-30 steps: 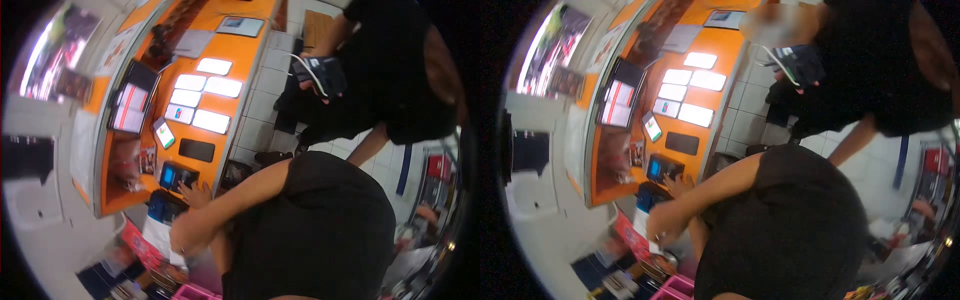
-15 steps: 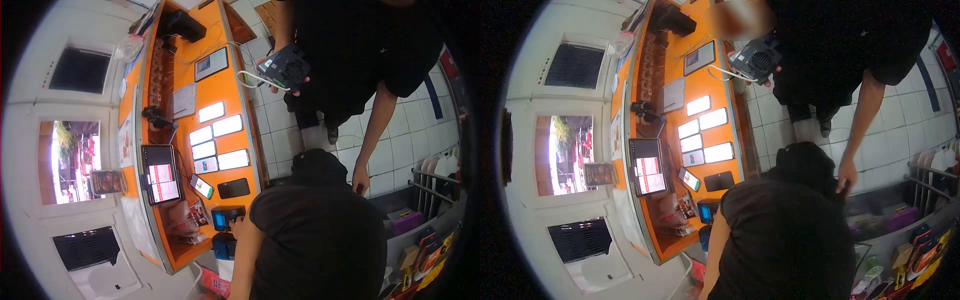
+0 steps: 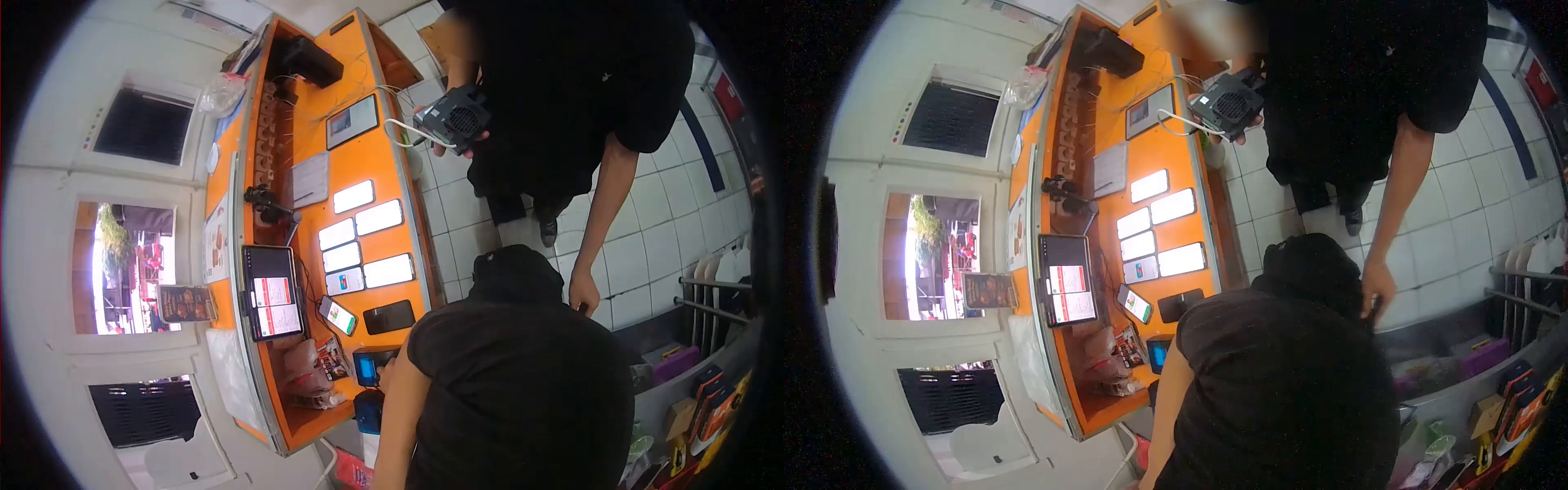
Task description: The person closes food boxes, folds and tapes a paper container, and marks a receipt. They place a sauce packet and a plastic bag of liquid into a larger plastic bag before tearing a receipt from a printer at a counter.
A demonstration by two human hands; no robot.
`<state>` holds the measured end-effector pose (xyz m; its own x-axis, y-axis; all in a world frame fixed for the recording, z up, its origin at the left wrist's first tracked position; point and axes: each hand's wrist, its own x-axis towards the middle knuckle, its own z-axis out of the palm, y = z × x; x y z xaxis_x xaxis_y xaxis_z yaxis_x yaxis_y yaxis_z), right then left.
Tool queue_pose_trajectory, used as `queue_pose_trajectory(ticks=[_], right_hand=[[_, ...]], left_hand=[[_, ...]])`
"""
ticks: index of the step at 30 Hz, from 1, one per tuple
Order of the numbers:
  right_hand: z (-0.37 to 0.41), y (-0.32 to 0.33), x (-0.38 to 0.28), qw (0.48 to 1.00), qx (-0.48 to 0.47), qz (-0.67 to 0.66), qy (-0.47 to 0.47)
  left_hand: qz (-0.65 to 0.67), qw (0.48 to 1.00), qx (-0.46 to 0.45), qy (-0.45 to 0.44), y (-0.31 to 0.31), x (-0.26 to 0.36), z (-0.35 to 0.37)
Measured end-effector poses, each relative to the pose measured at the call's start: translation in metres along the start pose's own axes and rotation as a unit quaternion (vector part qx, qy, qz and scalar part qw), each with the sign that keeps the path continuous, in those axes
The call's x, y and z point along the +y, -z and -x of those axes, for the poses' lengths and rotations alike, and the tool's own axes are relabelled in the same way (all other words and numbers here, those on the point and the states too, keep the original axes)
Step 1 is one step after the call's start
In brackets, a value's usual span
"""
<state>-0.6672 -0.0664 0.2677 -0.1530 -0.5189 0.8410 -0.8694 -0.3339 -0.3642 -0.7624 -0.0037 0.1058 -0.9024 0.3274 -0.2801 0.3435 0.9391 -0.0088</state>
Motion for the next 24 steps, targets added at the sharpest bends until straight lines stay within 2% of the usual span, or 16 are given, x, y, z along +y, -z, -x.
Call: queue_pose_trajectory(ticks=[8, 15, 16, 18, 19, 20, 21, 22, 23, 24], right_hand=[[0.005, -0.022, 0.014, 0.999, 0.026, -0.032, -0.034], [0.07, -0.022, 0.025, 0.983, 0.083, -0.055, -0.153], [0.081, -0.018, 0.024, 0.98, 0.093, -0.051, -0.171], [0.108, -0.001, 0.02, 0.97, 0.115, -0.036, -0.211], [0.119, 0.015, 0.015, 0.966, 0.119, -0.027, -0.23], [0.134, 0.035, 0.009, 0.96, 0.122, -0.013, -0.25], [0.144, 0.059, 0.002, 0.956, 0.119, -0.003, -0.269], [0.157, 0.087, -0.006, 0.948, 0.093, -0.014, -0.304], [0.174, 0.128, -0.021, 0.937, 0.068, -0.024, -0.341], [0.189, 0.148, -0.03, 0.915, 0.1, -0.042, -0.389]], left_hand=[[0.021, 0.999, -0.037, 0.017, 0.009, 0.006, 0.006], [0.087, 0.992, -0.08, 0.053, 0.026, 0.031, 0.017], [0.107, 0.99, -0.077, 0.057, 0.019, 0.028, 0.017], [0.12, 0.992, -0.003, 0.043, -0.003, 0.014, 0.016], [0.125, 0.991, 0.045, 0.004, -0.018, 0.003, 0.016], [0.136, 0.99, 0.045, 0.012, -0.044, -0.006, 0.022], [0.47, 0.867, 0.162, -0.04, -0.073, -0.013, 0.028], [0.733, 0.621, 0.263, -0.089, -0.089, -0.015, 0.03], [0.736, 0.616, 0.266, -0.084, -0.069, -0.011, 0.041], [0.829, 0.543, 0.122, -0.055, -0.026, -0.003, 0.065]])
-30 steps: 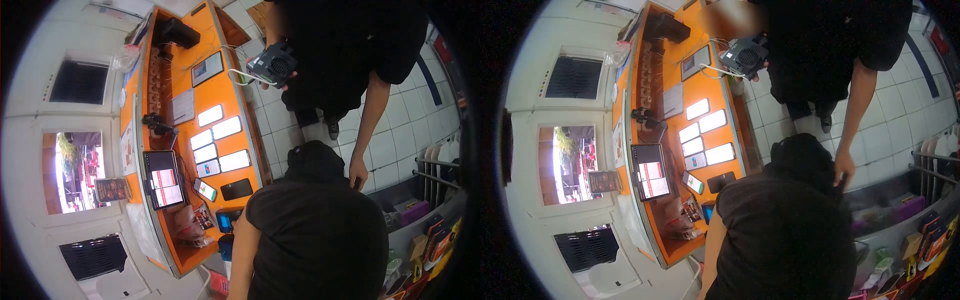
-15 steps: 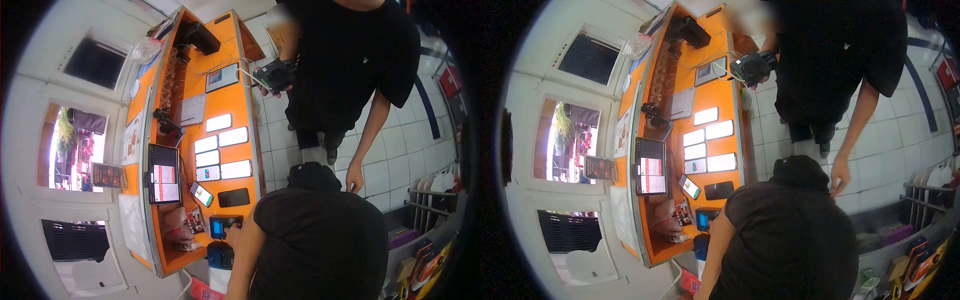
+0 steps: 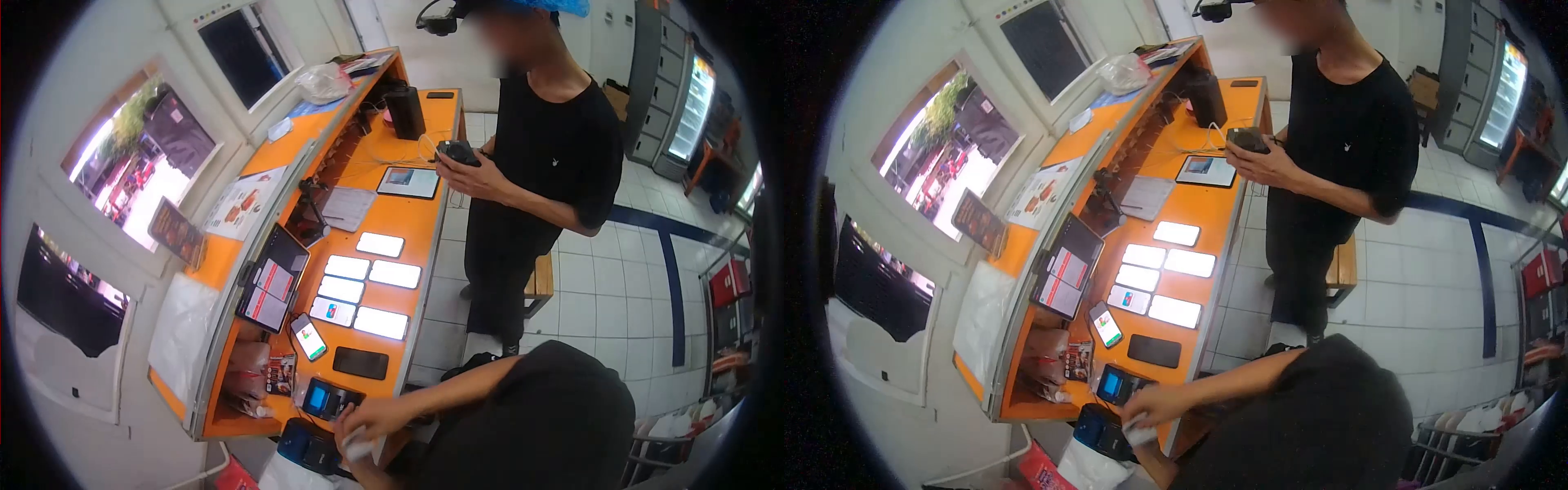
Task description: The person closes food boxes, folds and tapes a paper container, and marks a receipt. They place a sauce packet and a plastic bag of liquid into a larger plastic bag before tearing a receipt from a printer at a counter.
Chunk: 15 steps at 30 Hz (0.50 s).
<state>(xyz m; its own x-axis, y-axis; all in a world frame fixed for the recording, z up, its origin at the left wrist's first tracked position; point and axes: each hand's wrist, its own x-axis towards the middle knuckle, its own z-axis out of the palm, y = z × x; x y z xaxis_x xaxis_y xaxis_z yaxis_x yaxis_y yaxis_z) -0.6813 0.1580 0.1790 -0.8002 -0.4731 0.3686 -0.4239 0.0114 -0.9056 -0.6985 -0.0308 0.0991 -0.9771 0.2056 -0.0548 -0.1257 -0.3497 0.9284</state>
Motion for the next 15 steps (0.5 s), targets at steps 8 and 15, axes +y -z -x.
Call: queue_pose_trajectory(ticks=[8, 15], right_hand=[[0.115, 0.049, 0.047, 0.962, 0.074, -0.011, -0.261], [0.411, 0.008, 0.097, 0.571, 0.619, -0.111, -0.528]], left_hand=[[-0.086, 0.951, -0.148, 0.257, -0.054, -0.022, 0.029], [-0.152, 0.93, -0.211, 0.261, -0.089, -0.04, 0.026]])
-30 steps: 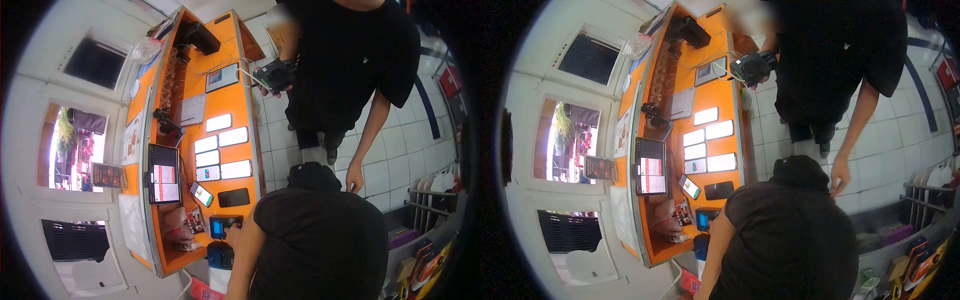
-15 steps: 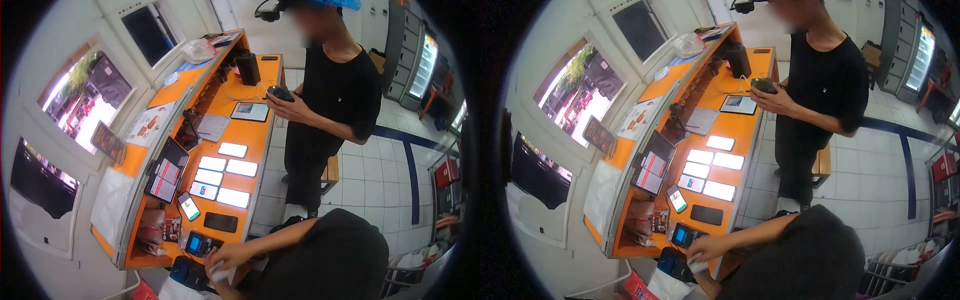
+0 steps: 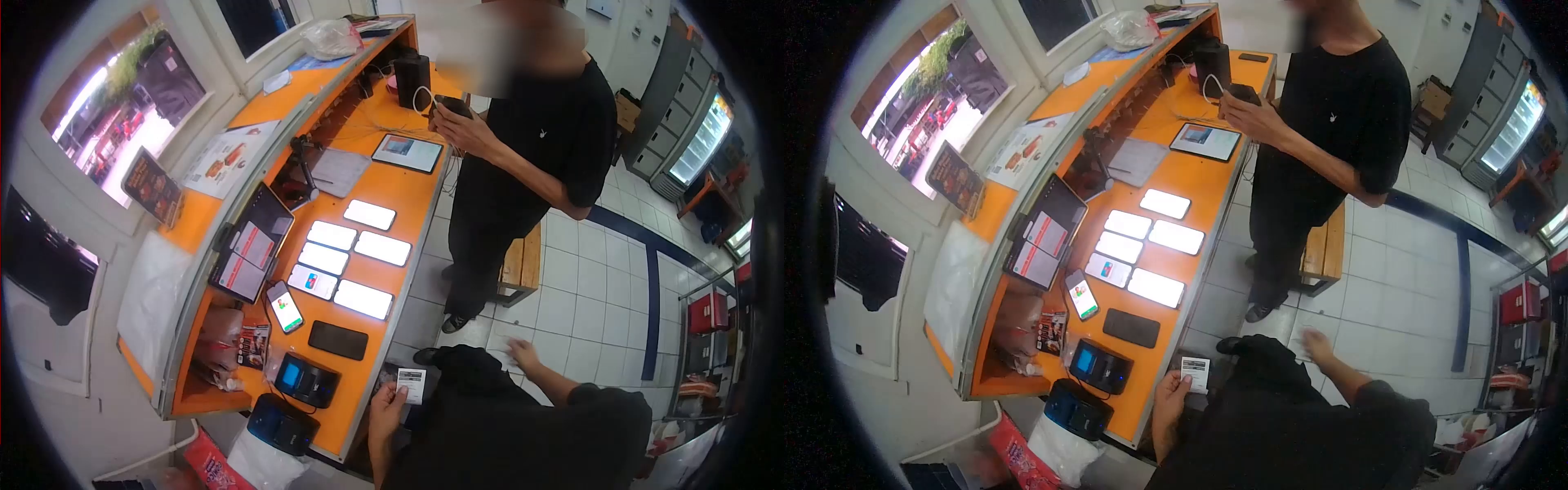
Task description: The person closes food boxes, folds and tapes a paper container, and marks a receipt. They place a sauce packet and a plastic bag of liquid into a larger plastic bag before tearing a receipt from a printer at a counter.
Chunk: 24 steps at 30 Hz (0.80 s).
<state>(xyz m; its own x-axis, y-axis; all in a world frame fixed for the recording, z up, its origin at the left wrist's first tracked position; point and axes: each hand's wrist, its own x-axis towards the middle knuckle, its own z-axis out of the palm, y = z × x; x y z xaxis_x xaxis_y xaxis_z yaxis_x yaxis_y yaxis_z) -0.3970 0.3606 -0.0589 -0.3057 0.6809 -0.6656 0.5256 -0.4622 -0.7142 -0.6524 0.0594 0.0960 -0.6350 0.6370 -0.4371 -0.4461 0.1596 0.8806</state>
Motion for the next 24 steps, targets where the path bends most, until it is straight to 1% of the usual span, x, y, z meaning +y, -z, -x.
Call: queue_pose_trajectory(ticks=[1, 2, 3, 5, 6, 8, 9, 11, 12, 14, 15, 19, 24], right_hand=[[0.001, 0.049, 0.055, 0.988, 0.025, 0.138, -0.067], [0.01, 0.08, 0.13, 0.958, 0.088, 0.249, -0.109], [0.031, 0.101, 0.182, 0.93, 0.083, 0.314, -0.172], [0.079, 0.109, 0.227, 0.917, 0.037, 0.293, -0.268], [0.098, 0.103, 0.237, 0.924, 0.026, 0.258, -0.28], [0.117, 0.084, 0.238, 0.943, 0.014, 0.193, -0.272], [0.118, 0.077, 0.235, 0.95, 0.013, 0.169, -0.261], [0.116, 0.064, 0.226, 0.962, 0.013, 0.133, -0.24], [0.114, 0.059, 0.22, 0.965, 0.013, 0.121, -0.232], [0.103, 0.045, 0.207, 0.972, 0.01, 0.1, -0.214], [0.098, 0.041, 0.202, 0.974, 0.011, 0.096, -0.207], [0.086, 0.031, 0.186, 0.977, 0.007, 0.098, -0.191], [0.076, 0.03, 0.201, 0.971, -0.006, 0.138, -0.197]], left_hand=[[-0.01, 1.0, -0.012, 0.0, 0.001, -0.004, -0.004], [-0.02, 1.0, -0.022, -0.002, 0.003, -0.006, -0.007], [-0.016, 1.0, -0.017, -0.003, 0.002, -0.003, -0.007], [-0.06, 0.998, -0.013, 0.015, 0.0, 0.008, -0.008], [-0.055, 0.998, -0.007, 0.017, 0.0, 0.011, -0.011], [-0.03, 1.0, 0.008, 0.006, -0.001, 0.009, -0.012], [-0.029, 0.999, 0.011, 0.016, -0.003, 0.004, -0.013], [-0.001, 1.0, 0.0, 0.013, -0.002, 0.0, -0.021], [0.019, 1.0, -0.007, -0.001, -0.009, 0.008, -0.019], [-0.008, 1.0, -0.017, -0.005, -0.009, 0.007, -0.025], [-0.024, 0.999, -0.029, -0.001, -0.008, 0.005, -0.025], [-0.006, 1.0, -0.017, 0.003, -0.009, 0.005, -0.026], [-0.004, 1.0, 0.004, 0.007, -0.008, 0.009, -0.021]])
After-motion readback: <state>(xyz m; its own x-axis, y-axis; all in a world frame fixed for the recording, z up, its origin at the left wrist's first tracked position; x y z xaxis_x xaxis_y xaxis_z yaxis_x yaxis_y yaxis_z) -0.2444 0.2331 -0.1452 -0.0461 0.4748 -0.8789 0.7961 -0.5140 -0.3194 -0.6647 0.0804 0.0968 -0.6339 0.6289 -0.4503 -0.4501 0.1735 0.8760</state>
